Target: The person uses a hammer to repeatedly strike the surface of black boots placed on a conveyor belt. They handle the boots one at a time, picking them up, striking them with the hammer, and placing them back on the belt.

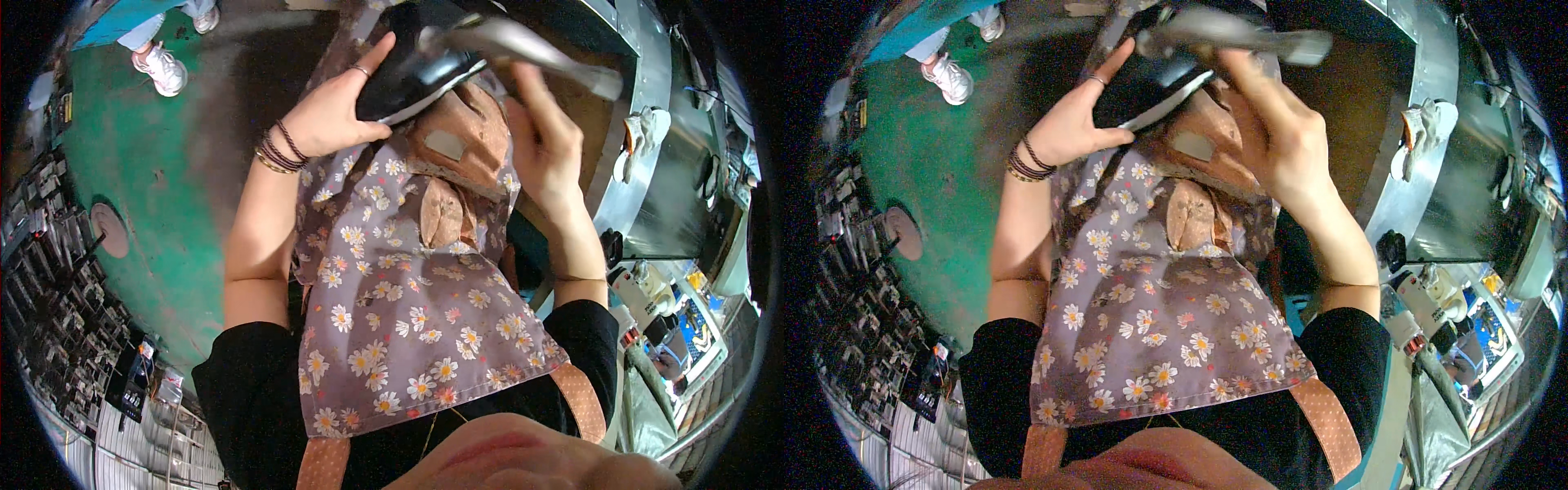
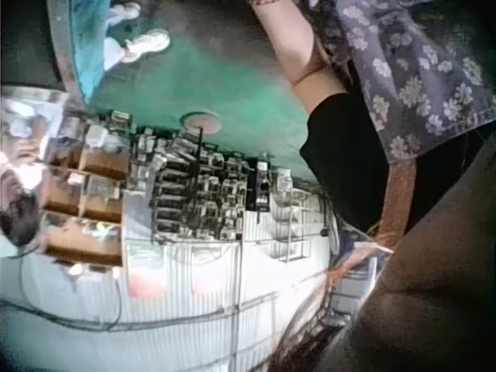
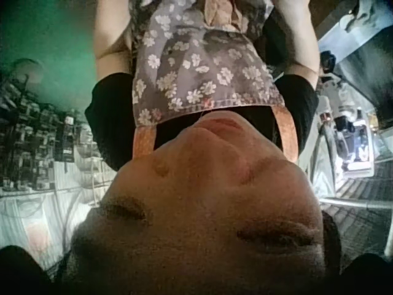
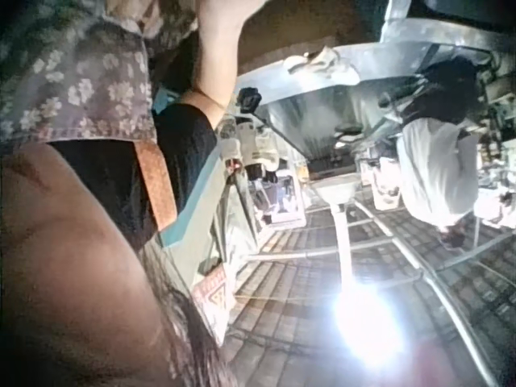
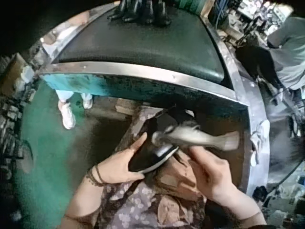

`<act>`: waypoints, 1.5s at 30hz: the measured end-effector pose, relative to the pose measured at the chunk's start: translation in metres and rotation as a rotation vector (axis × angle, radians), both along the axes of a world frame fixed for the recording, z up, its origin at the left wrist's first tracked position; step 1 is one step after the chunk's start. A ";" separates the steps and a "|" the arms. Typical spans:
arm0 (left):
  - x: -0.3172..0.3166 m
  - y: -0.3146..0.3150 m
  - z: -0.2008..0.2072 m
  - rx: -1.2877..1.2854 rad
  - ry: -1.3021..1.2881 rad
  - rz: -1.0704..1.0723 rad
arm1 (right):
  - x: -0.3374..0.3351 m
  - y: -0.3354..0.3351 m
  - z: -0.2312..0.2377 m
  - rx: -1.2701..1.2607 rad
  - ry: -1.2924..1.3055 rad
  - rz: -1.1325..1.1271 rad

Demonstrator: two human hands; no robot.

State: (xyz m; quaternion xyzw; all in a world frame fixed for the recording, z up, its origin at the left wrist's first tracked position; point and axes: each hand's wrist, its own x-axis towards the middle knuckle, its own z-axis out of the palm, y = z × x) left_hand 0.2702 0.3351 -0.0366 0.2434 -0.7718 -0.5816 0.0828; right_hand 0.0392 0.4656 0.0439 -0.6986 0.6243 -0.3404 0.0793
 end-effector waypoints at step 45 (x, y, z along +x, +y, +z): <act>-0.026 -0.005 0.021 0.006 -0.229 0.088 | -0.006 -0.029 0.022 0.557 0.137 0.222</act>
